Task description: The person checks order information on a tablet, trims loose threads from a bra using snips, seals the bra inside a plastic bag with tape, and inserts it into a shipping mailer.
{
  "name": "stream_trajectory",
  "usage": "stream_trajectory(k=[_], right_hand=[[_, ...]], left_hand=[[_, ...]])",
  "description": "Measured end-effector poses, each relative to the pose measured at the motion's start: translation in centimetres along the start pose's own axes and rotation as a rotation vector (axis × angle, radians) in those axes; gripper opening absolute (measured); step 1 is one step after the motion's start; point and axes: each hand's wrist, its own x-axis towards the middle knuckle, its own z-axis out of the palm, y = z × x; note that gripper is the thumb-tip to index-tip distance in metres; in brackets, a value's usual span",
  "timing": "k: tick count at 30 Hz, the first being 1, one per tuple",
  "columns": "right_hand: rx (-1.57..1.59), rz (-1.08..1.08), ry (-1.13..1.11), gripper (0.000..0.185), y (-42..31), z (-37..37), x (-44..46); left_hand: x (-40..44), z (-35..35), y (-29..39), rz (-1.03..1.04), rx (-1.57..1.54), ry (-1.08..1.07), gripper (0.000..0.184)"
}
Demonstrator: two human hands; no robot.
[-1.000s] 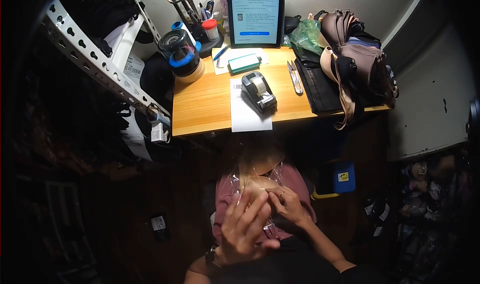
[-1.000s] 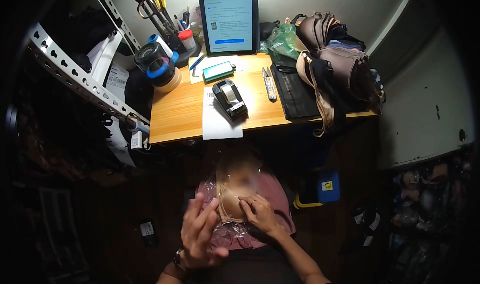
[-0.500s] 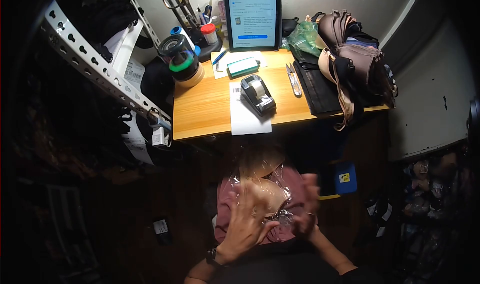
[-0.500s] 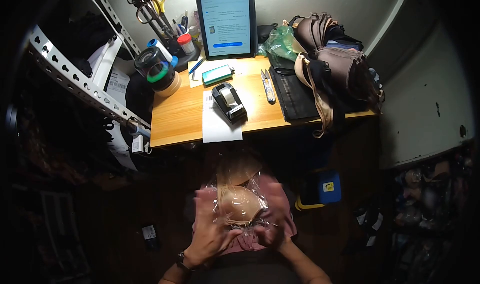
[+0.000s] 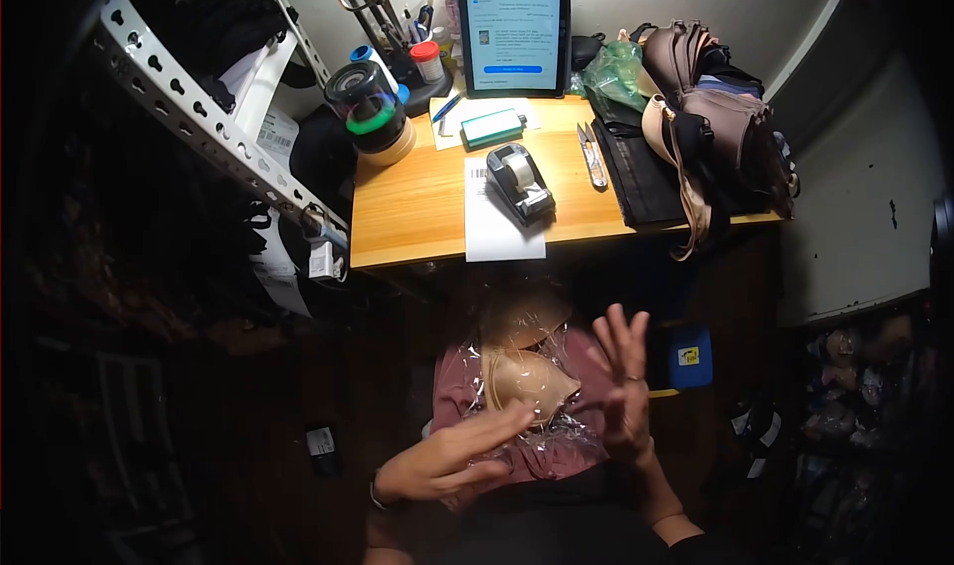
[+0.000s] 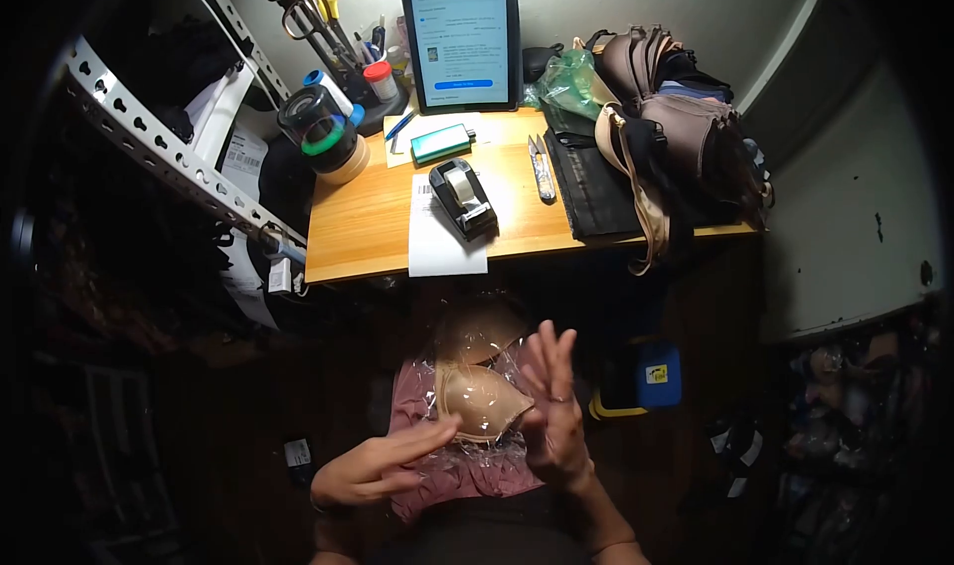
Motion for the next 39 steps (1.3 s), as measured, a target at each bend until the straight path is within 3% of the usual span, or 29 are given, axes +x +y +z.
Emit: stream_trajectory(k=[1,2,3,4,5,6,8,10,11,12,13,15,16,18,19,20,22,23,24,26,30,32,35,36,38,39], right_hand=[[-0.001,0.000,0.010,0.088,0.1,-0.1,-0.2],[-0.111,-0.180,0.006,0.089,0.3,-0.3,-0.5],[-0.223,-0.357,-0.002,0.090,0.4,-0.4,-0.9],[-0.338,-0.530,-0.017,0.091,0.5,-0.5,-1.2],[-0.523,-0.615,-0.099,0.085,0.5,-0.6,-0.5],[-0.764,-0.495,-0.168,0.072,-0.4,0.3,-0.3],[-1.090,-0.141,-0.612,0.059,0.6,0.7,-0.2],[-1.107,-0.025,-0.683,0.054,2.7,-0.1,-1.7],[-1.086,0.054,-0.813,0.054,2.8,-0.5,-1.7],[-1.056,0.138,-0.946,0.054,2.9,-0.7,-1.9],[-1.050,0.142,-0.951,0.054,2.9,-0.9,-1.8],[-0.477,0.279,-0.740,0.057,2.6,-1.4,-0.8],[-0.476,0.280,-0.741,0.057,2.3,-1.5,-0.5],[0.339,0.496,-0.281,0.061,1.8,-1.4,-0.3],[0.405,0.571,-0.226,0.064,2.6,-1.9,0.0],[0.599,0.643,-0.054,0.058,3.8,-2.0,-0.4],[0.968,0.733,0.255,0.049,6.0,-2.4,-0.9],[1.227,0.804,0.366,0.040,7.8,-3.2,-1.5],[1.226,0.805,0.362,0.040,9.3,-3.7,-2.2],[1.490,0.934,0.494,0.032,10.7,-4.2,-3.1],[1.290,0.891,0.547,0.031,12.3,-4.1,-5.1],[1.127,0.903,0.640,0.030,10.8,-3.2,-4.6],[0.085,0.444,0.512,0.038,9.3,-3.0,-4.1],[0.084,0.451,0.515,0.038,9.2,-3.0,-4.3],[-0.364,0.037,0.480,0.041,9.2,-3.1,-4.4],[-0.340,0.044,0.462,0.041,9.4,-3.3,-4.5]], left_hand=[[-0.2,0.5,0.2,0.229,-0.656,0.158,0.073],[0.0,0.9,0.5,0.452,-1.315,0.313,0.072],[0.6,1.3,1.5,0.410,-1.405,0.696,0.073],[0.6,1.2,0.0,0.431,-1.524,0.803,0.069],[0.8,1.0,-1.0,0.469,-1.860,0.742,0.067],[1.0,1.0,-1.9,0.504,-2.192,0.658,0.064],[1.6,2.3,-3.9,0.181,-2.541,0.653,0.056],[1.6,4.9,-5.9,-0.221,-2.298,0.631,0.051],[2.2,4.8,-4.9,-0.322,-2.125,0.681,0.051],[2.8,4.8,-3.4,-0.324,-2.127,0.687,0.051],[3.5,4.5,-1.5,-0.265,-1.562,0.840,0.051],[3.5,4.0,0.2,-0.202,-0.992,0.921,0.052],[3.0,3.6,0.4,-0.065,-0.410,0.849,0.052],[1.9,3.0,0.4,0.189,0.724,0.575,0.059],[1.2,3.5,0.1,0.185,0.679,0.340,0.061],[1.0,3.7,-0.1,0.178,0.678,0.343,0.061],[0.3,3.9,-1.0,0.052,0.964,-0.156,0.063],[-0.4,4.6,-2.7,-0.011,1.042,-0.229,0.067],[-0.9,5.2,-4.4,-0.130,1.042,-0.322,0.068],[0.1,4.7,-6.3,-0.166,0.928,-0.131,0.072],[4.4,2.3,-6.4,-0.378,0.851,-0.034,0.074],[5.7,2.7,-7.7,-0.359,0.406,0.582,0.077],[5.1,2.9,-7.1,-0.204,-0.548,1.054,0.071],[4.5,2.6,-6.7,-0.156,-0.915,1.158,0.067],[3.4,2.7,-7.2,-0.246,-1.066,1.317,0.055],[2.8,2.8,-7.6,-0.295,-1.090,1.330,0.050]])
